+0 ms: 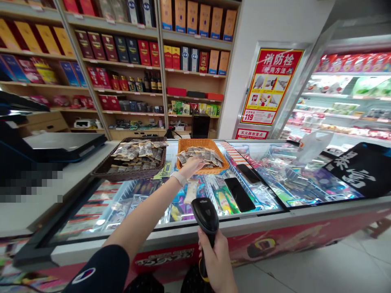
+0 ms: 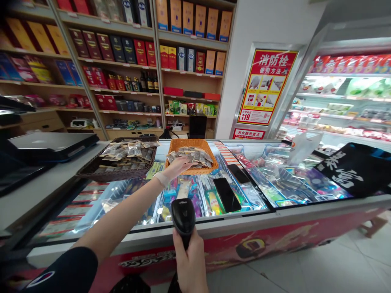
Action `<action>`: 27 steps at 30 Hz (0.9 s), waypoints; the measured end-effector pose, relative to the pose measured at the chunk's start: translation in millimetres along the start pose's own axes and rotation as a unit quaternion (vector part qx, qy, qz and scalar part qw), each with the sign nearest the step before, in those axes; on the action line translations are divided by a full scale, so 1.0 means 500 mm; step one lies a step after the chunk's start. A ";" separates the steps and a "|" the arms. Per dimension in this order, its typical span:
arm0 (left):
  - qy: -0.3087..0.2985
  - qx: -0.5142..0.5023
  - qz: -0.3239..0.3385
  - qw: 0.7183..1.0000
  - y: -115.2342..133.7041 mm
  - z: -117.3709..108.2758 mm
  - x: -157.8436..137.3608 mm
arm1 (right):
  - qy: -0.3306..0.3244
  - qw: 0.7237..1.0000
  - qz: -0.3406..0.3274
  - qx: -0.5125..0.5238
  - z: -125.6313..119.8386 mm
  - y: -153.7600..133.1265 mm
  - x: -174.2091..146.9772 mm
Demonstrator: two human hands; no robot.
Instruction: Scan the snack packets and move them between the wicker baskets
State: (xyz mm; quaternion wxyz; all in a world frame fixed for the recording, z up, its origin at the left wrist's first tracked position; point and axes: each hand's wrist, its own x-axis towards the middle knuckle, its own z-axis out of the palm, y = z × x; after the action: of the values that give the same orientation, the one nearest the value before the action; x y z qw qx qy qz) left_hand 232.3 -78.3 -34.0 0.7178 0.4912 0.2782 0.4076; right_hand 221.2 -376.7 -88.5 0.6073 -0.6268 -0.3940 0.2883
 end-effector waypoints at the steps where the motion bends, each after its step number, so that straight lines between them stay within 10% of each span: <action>1: 0.014 0.032 0.012 0.999 0.016 -0.027 -0.019 | -0.006 1.000 -0.001 -0.001 0.002 0.001 -0.001; 4: 0.109 0.237 0.085 0.962 0.087 -0.138 -0.077 | -0.025 1.000 -0.004 -0.003 0.012 0.001 -0.003; 7: 0.235 0.441 0.144 0.854 0.170 -0.274 -0.124 | -0.044 0.999 -0.009 0.000 0.032 -0.004 -0.006; 10: 0.323 0.509 0.085 0.793 0.227 -0.386 -0.145 | -0.057 0.998 -0.015 -0.001 0.057 -0.013 -0.015; 15: 0.343 0.412 -0.064 0.842 0.238 -0.447 -0.110 | -0.067 0.997 -0.025 -0.015 0.086 -0.019 -0.034; 27: 0.281 0.383 -0.071 0.877 0.202 -0.449 -0.047 | -0.055 0.997 -0.013 -0.044 0.096 -0.004 -0.029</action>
State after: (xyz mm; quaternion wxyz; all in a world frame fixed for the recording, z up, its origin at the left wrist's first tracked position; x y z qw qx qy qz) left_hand 9.2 27.7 -21.1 0.3925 0.5714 0.6365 0.3380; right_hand 173.0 -363.3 -92.9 0.5598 -0.6313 -0.4471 0.2969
